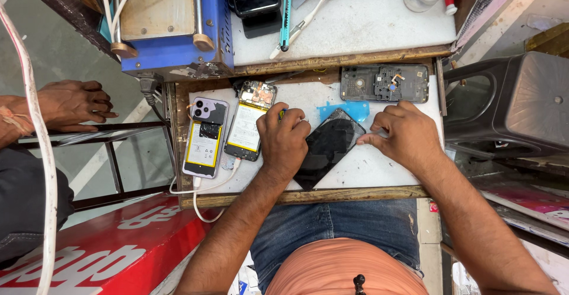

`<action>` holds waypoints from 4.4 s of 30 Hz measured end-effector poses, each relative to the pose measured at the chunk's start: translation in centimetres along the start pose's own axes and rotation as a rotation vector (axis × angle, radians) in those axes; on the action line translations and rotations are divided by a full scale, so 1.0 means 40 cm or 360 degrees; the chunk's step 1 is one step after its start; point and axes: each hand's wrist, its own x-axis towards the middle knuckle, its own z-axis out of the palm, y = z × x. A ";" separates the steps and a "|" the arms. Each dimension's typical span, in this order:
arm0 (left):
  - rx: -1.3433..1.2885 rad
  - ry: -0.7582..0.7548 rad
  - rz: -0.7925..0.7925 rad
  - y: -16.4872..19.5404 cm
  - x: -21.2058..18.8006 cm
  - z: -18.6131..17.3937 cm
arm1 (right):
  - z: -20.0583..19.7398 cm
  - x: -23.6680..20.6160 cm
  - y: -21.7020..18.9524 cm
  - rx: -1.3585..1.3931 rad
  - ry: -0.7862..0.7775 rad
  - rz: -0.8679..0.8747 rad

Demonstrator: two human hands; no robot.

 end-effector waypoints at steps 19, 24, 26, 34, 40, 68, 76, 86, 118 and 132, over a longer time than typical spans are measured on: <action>-0.0084 0.0007 0.0068 0.003 0.007 -0.008 | 0.006 -0.026 -0.009 -0.0035 0.0206 0.0132; -0.0042 0.0034 0.0038 0.003 0.007 -0.004 | -0.007 -0.011 -0.016 0.0003 0.0057 0.0185; -0.0068 -0.0003 0.0009 0.003 0.011 -0.006 | -0.011 -0.010 -0.016 0.0081 -0.0010 0.0199; 0.0321 -0.0183 -0.0215 0.082 0.012 -0.070 | -0.019 -0.041 -0.007 0.0460 0.0185 0.0271; -0.0003 -0.0402 -0.0317 0.209 -0.018 -0.049 | -0.016 -0.040 -0.013 0.0425 0.0145 0.0385; 0.0061 -0.0419 -0.0360 0.217 0.018 0.002 | -0.055 -0.128 0.003 0.0280 -0.0229 0.0585; 0.0039 -0.0476 -0.0376 0.213 0.023 -0.003 | -0.062 -0.188 0.002 0.0268 -0.0332 0.0702; 0.0015 -0.0525 -0.0407 0.212 0.026 -0.004 | -0.071 -0.276 -0.020 0.0197 -0.0435 0.0773; 0.0009 -0.0663 -0.0323 0.197 0.068 -0.056 | -0.019 -0.450 -0.087 0.0570 -0.0511 0.1105; -0.0089 -0.0392 -0.0511 0.119 -0.079 -0.158 | -0.027 -0.133 -0.193 0.0417 0.0097 0.0406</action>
